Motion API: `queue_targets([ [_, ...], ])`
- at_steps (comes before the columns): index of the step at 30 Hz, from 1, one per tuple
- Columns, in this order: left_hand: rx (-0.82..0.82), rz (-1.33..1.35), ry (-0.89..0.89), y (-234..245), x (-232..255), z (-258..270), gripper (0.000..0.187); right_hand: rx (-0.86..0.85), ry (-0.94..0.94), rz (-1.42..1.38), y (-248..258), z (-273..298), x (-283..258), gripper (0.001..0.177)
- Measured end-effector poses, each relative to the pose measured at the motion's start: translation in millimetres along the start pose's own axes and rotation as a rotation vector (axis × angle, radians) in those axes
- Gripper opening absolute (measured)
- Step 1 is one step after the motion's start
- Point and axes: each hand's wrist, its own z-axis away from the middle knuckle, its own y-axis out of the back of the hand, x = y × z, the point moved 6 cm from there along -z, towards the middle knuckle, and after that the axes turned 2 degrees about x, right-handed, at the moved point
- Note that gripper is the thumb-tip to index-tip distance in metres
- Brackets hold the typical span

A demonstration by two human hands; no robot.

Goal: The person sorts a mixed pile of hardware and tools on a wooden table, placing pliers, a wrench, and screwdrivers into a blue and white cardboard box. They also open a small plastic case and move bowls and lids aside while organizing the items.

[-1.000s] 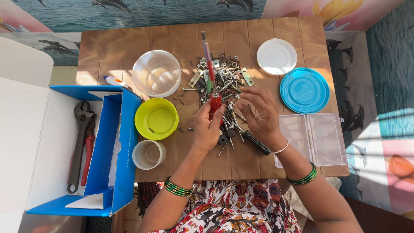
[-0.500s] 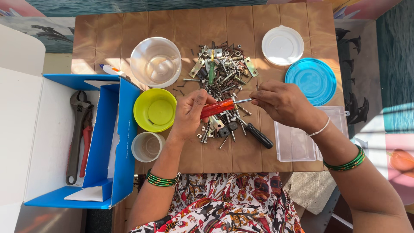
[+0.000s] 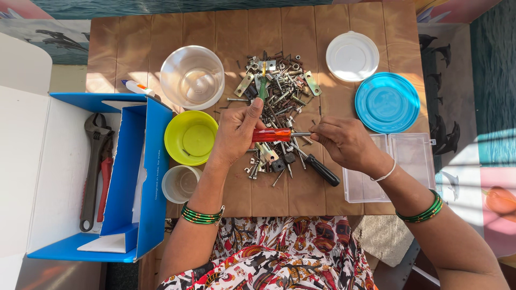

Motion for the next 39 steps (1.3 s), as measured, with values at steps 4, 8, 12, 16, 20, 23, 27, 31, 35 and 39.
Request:
queue_targets([
  [4, 0.081, 0.256, -0.042, 1.6, -5.5, -3.9, 0.058, 0.000, -0.089, -0.104, -5.4, 2.2, 1.4, 0.008],
  [8, 0.323, 0.508, -0.005, 9.2, -21.6, -7.5, 0.045, 0.042, -0.101, -0.063, 1.6, -5.9, -7.4, 0.018],
  [12, 0.385, 0.505, 0.040, 17.1, -32.0, -2.6, 0.050, 0.136, 0.062, 0.215, 11.4, -10.3, -27.3, 0.014],
  [16, 0.356, 0.567, 0.053, 22.1, -30.9, -3.1, 0.053, 0.173, 0.097, 0.254, 13.5, -11.8, -34.8, 0.015],
  [20, 0.361, 0.498, 0.018, 20.1, -22.6, -4.6, 0.056, 0.139, 0.116, 0.211, 12.4, -11.2, -33.8, 0.012],
  [23, 0.358, 0.464, -0.009, 18.6, -21.0, -3.4, 0.056, 0.056, 0.043, 0.211, 7.4, -9.6, -25.2, 0.011],
  [27, 0.349, 0.374, -0.003, 14.9, -25.9, -2.7, 0.055, -0.030, -0.021, 0.142, 0.1, -6.4, -14.1, 0.013],
  [31, 0.288, 0.370, 0.013, -0.7, -30.2, -4.2, 0.054, -0.065, -0.084, 0.104, -6.5, -7.0, -10.9, 0.014],
  [35, 0.264, 0.380, 0.058, -22.3, -35.4, -5.1, 0.052, -0.045, -0.135, -0.084, -8.7, -12.0, -12.9, 0.017],
  [39, 0.273, 0.386, 0.084, -15.3, -40.8, -9.9, 0.053, 0.016, -0.073, -0.032, 2.5, -11.3, -13.5, 0.019],
])
